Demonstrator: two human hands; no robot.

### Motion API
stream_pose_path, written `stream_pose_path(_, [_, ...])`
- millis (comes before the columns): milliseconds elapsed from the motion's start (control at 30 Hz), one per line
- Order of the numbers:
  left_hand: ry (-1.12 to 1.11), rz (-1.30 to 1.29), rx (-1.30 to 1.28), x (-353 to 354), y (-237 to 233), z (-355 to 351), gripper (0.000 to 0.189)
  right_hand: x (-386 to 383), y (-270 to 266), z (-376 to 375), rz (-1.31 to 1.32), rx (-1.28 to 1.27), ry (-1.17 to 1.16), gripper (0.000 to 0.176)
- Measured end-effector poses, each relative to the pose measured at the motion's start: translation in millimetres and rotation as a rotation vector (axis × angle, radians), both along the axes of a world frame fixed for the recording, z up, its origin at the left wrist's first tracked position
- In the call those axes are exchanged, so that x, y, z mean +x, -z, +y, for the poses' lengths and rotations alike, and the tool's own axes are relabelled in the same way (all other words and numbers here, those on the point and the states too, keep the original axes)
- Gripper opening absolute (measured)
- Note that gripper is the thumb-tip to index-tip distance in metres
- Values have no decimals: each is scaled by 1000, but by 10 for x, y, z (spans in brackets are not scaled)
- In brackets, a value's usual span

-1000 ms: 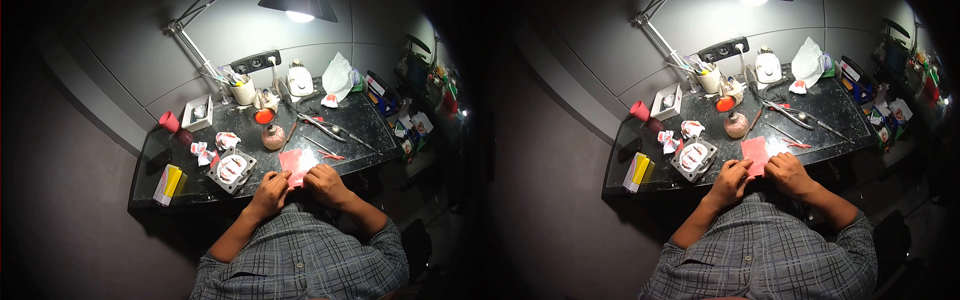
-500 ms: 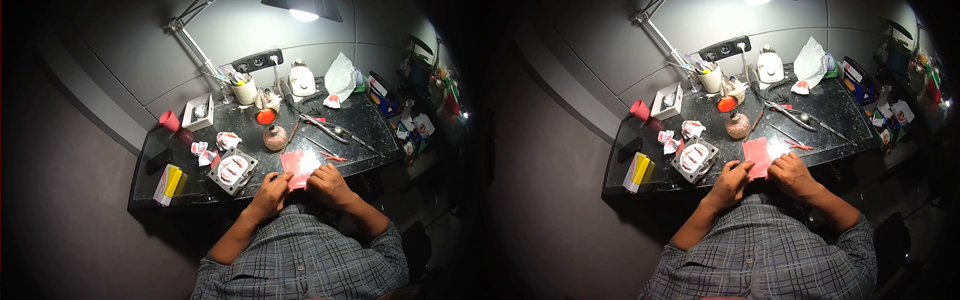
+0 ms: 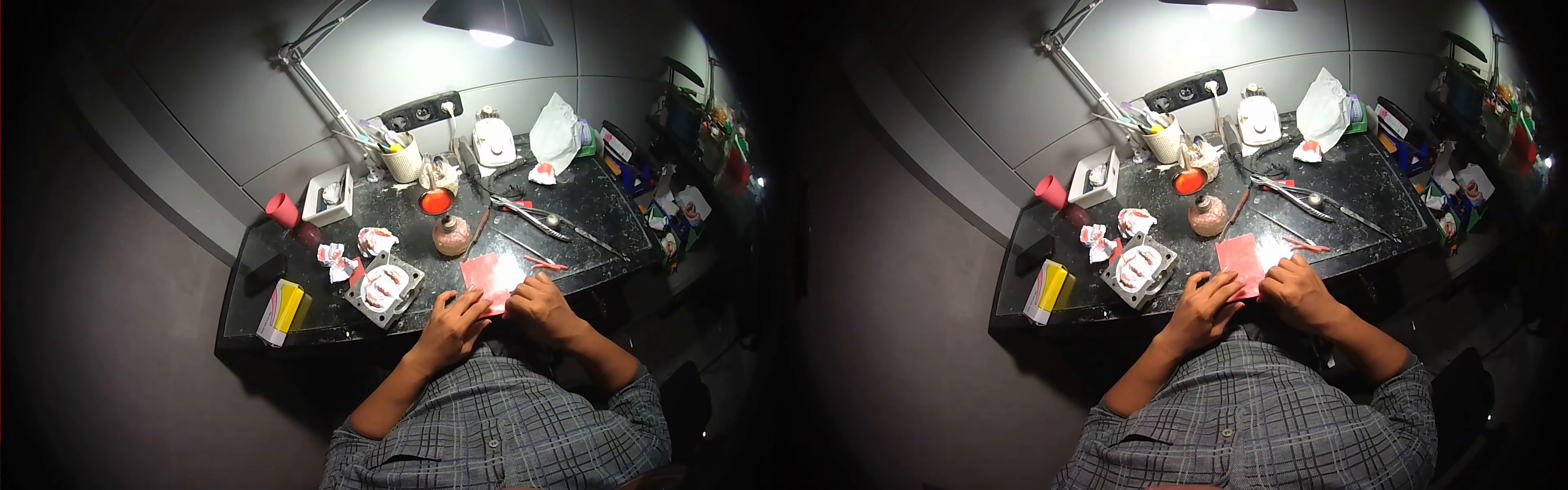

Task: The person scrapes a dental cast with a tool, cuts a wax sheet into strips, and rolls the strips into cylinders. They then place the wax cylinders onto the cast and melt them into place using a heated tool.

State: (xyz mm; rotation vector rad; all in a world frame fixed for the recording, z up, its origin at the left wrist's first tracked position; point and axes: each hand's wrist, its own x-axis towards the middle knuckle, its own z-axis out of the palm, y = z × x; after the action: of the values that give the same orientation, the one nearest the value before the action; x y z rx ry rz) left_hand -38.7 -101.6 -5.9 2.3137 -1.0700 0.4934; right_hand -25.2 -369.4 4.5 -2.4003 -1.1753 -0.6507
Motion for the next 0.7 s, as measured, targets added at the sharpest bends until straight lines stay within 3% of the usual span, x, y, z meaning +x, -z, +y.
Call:
stream_pose_path(300, [-31, -68, 24, 24, 56, -84, 19, -6, 80, 122, -27, 46, 1, 10])
stream_pose_path(700, [-43, -68, -41, 16, 100, -97, 16, 13, 35, 112, -28, 62, 6, 12])
